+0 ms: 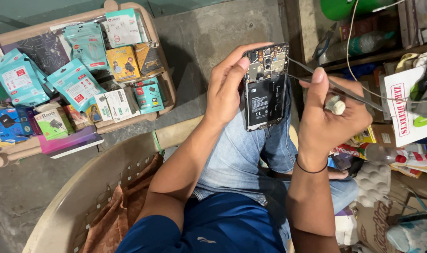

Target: The person sits holding a disassembled smartphone on their lap and works on its internal components. They use tweezers to pick and adjust small parts inside the phone body and use a small brush to sweep the internals, continuing to manipulate components with the tweezers throughout.

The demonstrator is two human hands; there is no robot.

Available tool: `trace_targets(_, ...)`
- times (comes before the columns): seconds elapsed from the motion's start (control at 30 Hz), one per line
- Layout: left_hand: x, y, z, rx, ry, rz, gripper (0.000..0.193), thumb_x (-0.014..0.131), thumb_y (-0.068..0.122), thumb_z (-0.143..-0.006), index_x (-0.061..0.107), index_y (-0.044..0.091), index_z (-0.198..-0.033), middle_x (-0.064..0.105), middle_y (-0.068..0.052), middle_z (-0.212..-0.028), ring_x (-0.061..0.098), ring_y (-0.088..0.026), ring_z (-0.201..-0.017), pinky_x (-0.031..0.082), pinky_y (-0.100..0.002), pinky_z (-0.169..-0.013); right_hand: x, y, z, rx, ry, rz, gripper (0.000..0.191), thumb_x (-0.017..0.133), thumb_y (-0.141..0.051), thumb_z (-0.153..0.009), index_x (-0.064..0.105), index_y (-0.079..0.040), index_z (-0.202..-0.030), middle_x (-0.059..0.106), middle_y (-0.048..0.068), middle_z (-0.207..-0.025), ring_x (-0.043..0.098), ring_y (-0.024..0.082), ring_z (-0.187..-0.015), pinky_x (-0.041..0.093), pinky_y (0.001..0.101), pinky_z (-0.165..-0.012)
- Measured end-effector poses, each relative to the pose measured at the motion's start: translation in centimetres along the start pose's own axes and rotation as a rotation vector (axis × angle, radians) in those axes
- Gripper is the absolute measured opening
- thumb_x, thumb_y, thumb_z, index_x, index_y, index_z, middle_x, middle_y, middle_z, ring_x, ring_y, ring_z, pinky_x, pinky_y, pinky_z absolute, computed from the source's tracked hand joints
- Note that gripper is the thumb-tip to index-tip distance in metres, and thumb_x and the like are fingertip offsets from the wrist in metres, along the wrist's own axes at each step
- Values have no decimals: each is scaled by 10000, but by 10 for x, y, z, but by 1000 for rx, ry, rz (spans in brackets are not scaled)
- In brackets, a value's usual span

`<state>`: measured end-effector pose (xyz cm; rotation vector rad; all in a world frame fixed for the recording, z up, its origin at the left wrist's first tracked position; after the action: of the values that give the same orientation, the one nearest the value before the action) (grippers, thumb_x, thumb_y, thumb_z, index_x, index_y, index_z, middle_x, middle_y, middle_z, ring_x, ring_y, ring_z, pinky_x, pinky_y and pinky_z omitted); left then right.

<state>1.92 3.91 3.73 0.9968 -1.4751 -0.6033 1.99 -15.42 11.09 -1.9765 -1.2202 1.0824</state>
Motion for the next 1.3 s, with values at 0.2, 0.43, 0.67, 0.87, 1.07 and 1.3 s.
trace_targets(0.2,0,2,0,12,-7,-9,383,402,187,-1164,600,-73,-1365,724,-146,-1236,693,-169,-1136,525,-275,-1058,4,-3,0,-20,-15,-5,222,762,-24,-1169,654,85,-1009,746,135,-890,732,139,-803,570,221,-762)
trace_targets(0.43,0,1,0,11,-10,-12,385,405,188,-1159,598,-72,-1366,727,-145,-1232,698,-171,-1128,532,-278,-1053,4,19,6,82,19,-242,190,708,-69,-1166,611,79,-1097,728,169,-980,768,198,-860,650,304,-830)
trace_targets(0.67,1,0,0,0,-12,12,391,403,202,-1164,597,-70,-1368,730,-141,-1220,703,-162,-1109,540,-274,-1034,-2,39,25,137,129,-274,234,680,-126,-1159,594,86,-1112,719,170,-951,690,167,-777,626,333,-819)
trace_targets(0.87,0,1,1,5,-5,-5,396,408,212,-1166,599,-69,-1369,729,-138,-1220,699,-157,-1111,537,-269,-1032,-1,47,31,169,159,-337,257,660,-161,-1157,583,72,-1080,645,103,-827,480,62,-580,664,366,-844)
trace_targets(1.07,-1,1,1,6,5,-7,394,415,207,-1160,603,-72,-1365,729,-142,-1216,698,-157,-1109,537,-270,-1030,4,42,33,129,151,-319,283,675,-169,-1149,598,97,-1090,638,105,-818,575,113,-659,652,365,-833)
trace_targets(1.3,-1,3,0,16,3,-24,390,411,199,-1158,603,-71,-1365,728,-141,-1227,696,-156,-1122,533,-267,-1042,4,34,31,100,135,-292,296,704,-178,-1137,597,95,-1095,725,180,-1037,767,242,-882,651,359,-858)
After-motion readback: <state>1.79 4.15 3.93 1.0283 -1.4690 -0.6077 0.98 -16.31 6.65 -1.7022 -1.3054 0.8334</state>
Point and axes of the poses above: each hand's wrist, its own z-axis away from the middle knuckle, its own x-axis out of the palm, y = z × x, the point moved 10 cm from there along -z, towards the middle knuckle
